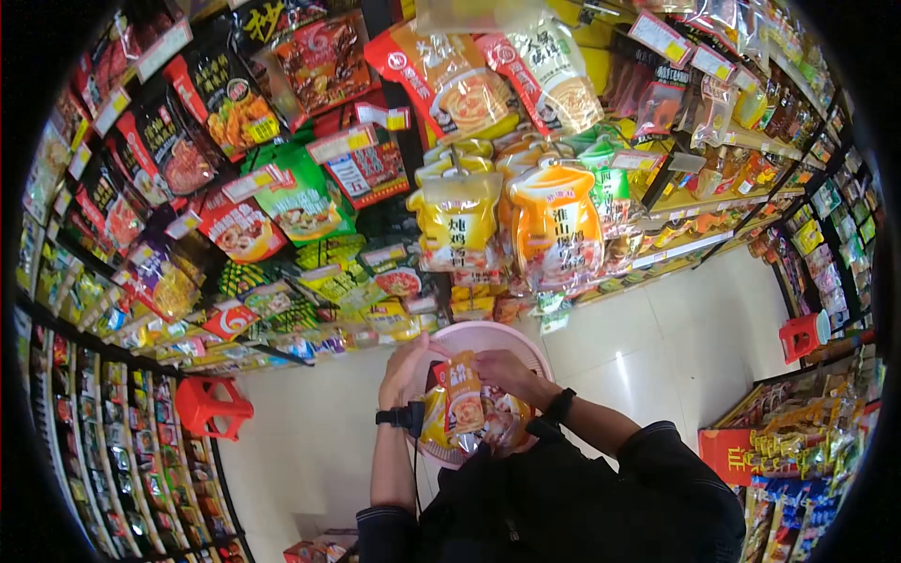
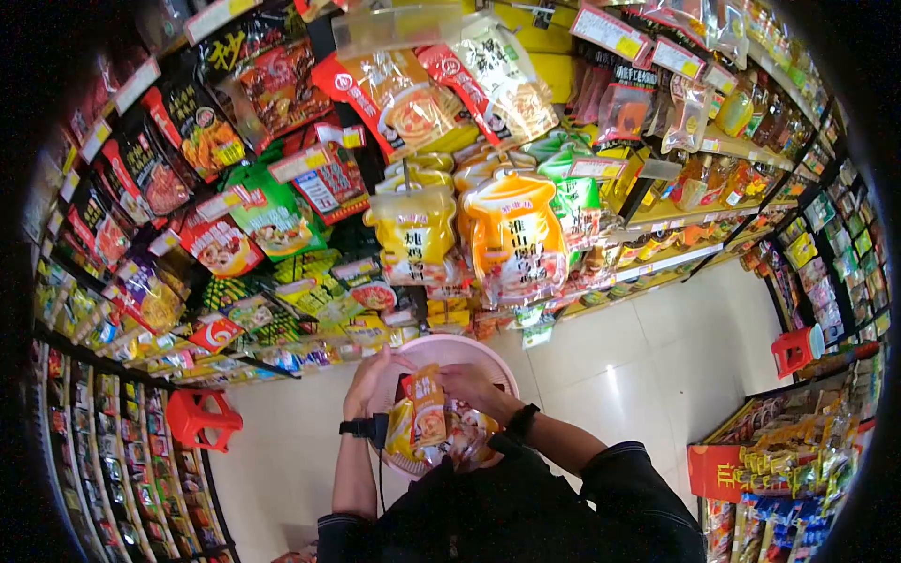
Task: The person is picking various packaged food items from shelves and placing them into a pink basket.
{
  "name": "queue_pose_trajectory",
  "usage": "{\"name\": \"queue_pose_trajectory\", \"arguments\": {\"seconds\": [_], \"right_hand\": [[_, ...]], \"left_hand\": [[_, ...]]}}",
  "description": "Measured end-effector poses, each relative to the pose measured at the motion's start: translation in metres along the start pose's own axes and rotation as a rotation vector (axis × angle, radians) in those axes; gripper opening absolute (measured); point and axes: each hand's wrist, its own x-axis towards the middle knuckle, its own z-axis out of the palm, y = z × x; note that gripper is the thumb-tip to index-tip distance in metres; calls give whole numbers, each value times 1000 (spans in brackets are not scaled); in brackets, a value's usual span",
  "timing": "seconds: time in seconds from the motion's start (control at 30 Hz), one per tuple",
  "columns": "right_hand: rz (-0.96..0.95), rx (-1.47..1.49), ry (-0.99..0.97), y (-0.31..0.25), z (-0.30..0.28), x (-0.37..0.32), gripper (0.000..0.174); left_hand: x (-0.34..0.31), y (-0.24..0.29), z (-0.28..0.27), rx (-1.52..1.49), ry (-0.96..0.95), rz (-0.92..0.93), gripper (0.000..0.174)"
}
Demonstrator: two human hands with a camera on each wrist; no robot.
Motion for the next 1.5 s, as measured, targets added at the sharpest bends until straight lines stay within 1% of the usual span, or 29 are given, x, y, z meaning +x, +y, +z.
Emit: {"name": "queue_pose_trajectory", "arguments": {"seconds": [0.03, 0.07, 0.13, 0.17, 0.23, 0.27, 0.3, 0.33, 0.37, 0.4, 0.43, 0.5, 0.6, 0.67, 0.7, 0.8, 0.87, 0.9, 0.93, 1.0, 1.03, 1.1, 1.13, 1.2, 1.33, 1.4, 1.43, 1.47, 1.5], "right_hand": [[213, 113, 75, 0, -2, 5, 13], [187, 109, 64, -4, -4, 13, 13], [46, 154, 22, -36, 8, -12, 11], [-39, 151, 91, -66, 6, -20, 6], [6, 152, 105, -124, 16, -41, 3], [-94, 123, 103, -199, 25, -54, 2], [-301, -140, 103, -185, 9, -46, 4], [-466, -164, 68, -218, 4, -44, 9], [-466, -230, 197, -287, 8, -39, 15], [-516, -321, 246, -289, 8, -36, 18], [-557, -328, 271, -321, 11, -29, 19], [-684, -381, 216, -367, 4, 8, 21], [-791, -374, 151, -408, 5, 47, 24], [-900, -412, 182, -424, 5, 67, 24], [-904, -411, 179, -429, 2, 75, 24], [-1004, -358, 171, -440, 4, 88, 24], [-1214, -241, 165, -447, 14, 90, 25], [-1188, -167, 152, -450, 18, 91, 32], [-1187, -168, 143, -452, 18, 96, 32], [-1344, -587, 427, -458, 14, 107, 29], [-1348, -586, 423, -459, 17, 104, 29], [-1340, -724, 575, -457, 22, 99, 24], [-1343, -726, 568, -455, 25, 98, 24], [-1369, -763, 712, -451, 28, 98, 16], [-1363, -704, 658, -447, 20, 117, 16], [-1375, -701, 728, -446, 17, 128, 16], [-1295, -769, 821, -446, 18, 128, 22], [-1279, -774, 806, -447, 20, 127, 22], [-1161, -872, 866, -447, 21, 128, 27]], "left_hand": [[0, 3, 1, -151, 25, -88, 66], [3, 11, -6, -295, 54, -167, 68], [0, 10, -10, -268, 67, -170, 71], [-2, 14, -19, -157, 94, -94, 74], [-8, 1, -21, -53, 148, -36, 77], [-11, 3, -26, -45, 148, -31, 77], [-14, 2, -25, -76, 158, -56, 77], [-17, 1, -27, -102, 166, -79, 76], [-19, -1, -28, -167, 176, -129, 75], [-18, -5, -28, -167, 176, -129, 75], [-18, -1, -28, -147, 181, -105, 73], [-22, 10, -27, -115, 188, -79, 71], [-24, 21, -30, -103, 183, -99, 70], [-20, 5, -36, -101, 184, -31, 68], [-20, -3, -40, -105, 201, -64, 68], [-22, 0, -44, -76, 188, 11, 68], [-23, -1, -49, -52, 199, -17, 67], [-23, -3, -50, -22, 201, -54, 66], [-24, -4, -51, -26, 208, -51, 66], [-25, -6, -52, -18, 216, -37, 65], [-25, -5, -52, -18, 220, -33, 65], [-24, -4, -51, -32, 222, -25, 64], [-26, 2, -49, -36, 226, -21, 64], [-30, 13, -45, -15, 233, -79, 63], [-24, -10, -54, -48, 250, -76, 61], [-26, -9, -53, -44, 209, 2, 60], [-26, -13, -54, -57, 215, -7, 60], [-25, -16, -58, 1, 212, 23, 57], [-24, -20, -62, 56, 211, 50, 55]]}}
